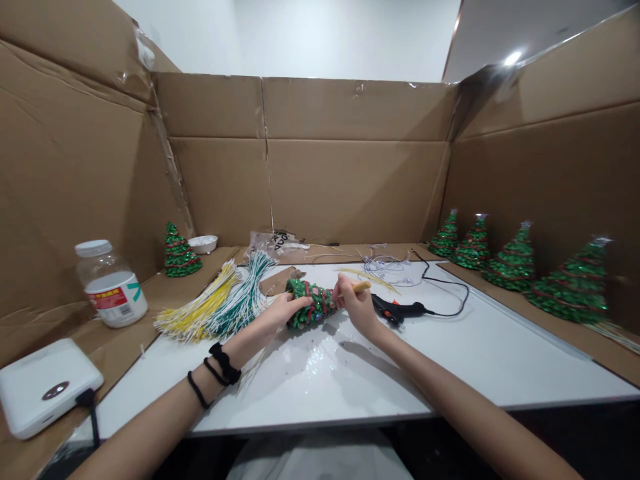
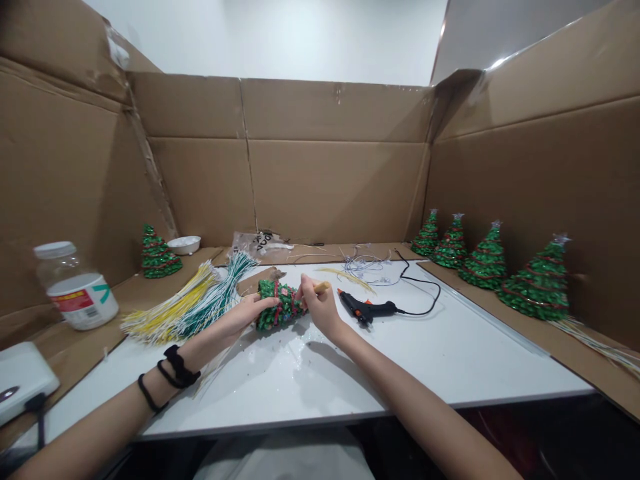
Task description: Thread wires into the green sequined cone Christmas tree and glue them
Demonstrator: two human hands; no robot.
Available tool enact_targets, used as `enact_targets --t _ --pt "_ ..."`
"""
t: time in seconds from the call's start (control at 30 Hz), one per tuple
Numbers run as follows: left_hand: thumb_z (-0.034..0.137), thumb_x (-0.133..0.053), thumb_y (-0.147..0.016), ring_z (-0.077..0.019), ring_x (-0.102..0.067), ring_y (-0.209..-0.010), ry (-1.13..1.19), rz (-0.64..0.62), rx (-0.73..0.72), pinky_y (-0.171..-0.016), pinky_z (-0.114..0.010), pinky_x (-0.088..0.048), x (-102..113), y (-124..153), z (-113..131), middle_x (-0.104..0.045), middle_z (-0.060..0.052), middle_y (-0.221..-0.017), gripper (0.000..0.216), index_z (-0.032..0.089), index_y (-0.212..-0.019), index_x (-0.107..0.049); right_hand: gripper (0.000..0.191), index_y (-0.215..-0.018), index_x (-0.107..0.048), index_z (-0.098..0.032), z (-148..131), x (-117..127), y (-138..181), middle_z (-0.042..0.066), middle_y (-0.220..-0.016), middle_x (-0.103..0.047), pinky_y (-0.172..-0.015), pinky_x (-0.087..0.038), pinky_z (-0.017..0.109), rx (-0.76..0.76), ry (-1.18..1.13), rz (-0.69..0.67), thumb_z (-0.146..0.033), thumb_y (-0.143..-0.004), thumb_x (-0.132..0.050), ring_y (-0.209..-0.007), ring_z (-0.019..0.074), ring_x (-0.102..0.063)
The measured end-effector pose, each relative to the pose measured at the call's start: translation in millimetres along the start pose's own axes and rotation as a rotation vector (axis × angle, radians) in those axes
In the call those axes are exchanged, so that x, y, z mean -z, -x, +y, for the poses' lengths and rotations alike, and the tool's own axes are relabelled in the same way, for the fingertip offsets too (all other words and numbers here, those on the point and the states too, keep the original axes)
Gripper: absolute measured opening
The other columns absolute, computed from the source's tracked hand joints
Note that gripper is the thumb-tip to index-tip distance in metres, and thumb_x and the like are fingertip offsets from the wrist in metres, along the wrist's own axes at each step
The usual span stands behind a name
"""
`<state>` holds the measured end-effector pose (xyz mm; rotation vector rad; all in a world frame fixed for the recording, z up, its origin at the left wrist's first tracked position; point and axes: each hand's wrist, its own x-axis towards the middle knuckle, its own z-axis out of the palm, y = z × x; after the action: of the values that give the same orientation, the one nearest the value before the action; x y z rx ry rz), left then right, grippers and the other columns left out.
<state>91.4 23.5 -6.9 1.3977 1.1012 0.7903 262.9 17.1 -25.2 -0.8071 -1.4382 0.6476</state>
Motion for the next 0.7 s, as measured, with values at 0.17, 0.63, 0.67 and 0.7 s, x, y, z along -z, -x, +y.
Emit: enact_targets --t 0.17,0.63,0.67,0.7 --pt "0.034 -0.065 -0.072 -0.0224 -0.063 -0.099 0.038 -0.016 -0.007 -0.085 -0.029 -0.047 0.2 -0.4 -1.3 -0.071 -0.006 -0.103 0.036 0.015 -0.103 -0.066 0.054 -0.049 -0.049 -0.018 -1.4 -1.1 -0.4 -0.003 -0.042 -0.04 -0.045 -0.031 0.024 0.002 0.0 0.007 -0.054 -0.086 -0.038 -0.042 0.0093 -0.04" --pt "0.047 -0.063 -0.068 -0.0233 -0.063 -0.084 -0.296 0.088 -0.053 -0.069 -0.027 -0.045 8.1 -1.1 5.9 -0.071 -0.005 -0.088 0.042 0.014 -0.094 -0.069 0.05 -0.052 -0.051 -0.018 -1.8 0.4 -0.3 -0.003 -0.045 -0.04 -0.045 -0.031 0.024 0.064 0.047 -0.036 -0.049 -0.089 -0.038 -0.043 0.0092 -0.037" --pt "0.05 -0.064 -0.067 -0.0223 -0.062 -0.079 -0.329 0.083 -0.064 -0.065 -0.026 -0.044 10.8 -0.8 7.0 -0.071 -0.005 -0.083 0.044 0.014 -0.091 -0.07 0.05 -0.052 -0.052 -0.017 -2.2 0.6 -0.2 -0.003 -0.045 -0.04 -0.045 -0.031 0.024 0.072 0.057 -0.035 -0.049 -0.089 -0.038 -0.043 0.0092 -0.036" --pt "0.052 -0.064 -0.066 -0.0207 -0.061 -0.072 -0.359 0.073 -0.071 -0.06 -0.025 -0.042 13.4 -0.4 8.2 -0.07 -0.004 -0.076 0.044 0.014 -0.089 -0.07 0.051 -0.052 -0.052 -0.017 -2.6 0.8 -0.2 -0.003 -0.045 -0.04 -0.045 -0.03 0.024 0.076 0.066 -0.034 -0.048 -0.089 -0.038 -0.043 0.0092 -0.036"
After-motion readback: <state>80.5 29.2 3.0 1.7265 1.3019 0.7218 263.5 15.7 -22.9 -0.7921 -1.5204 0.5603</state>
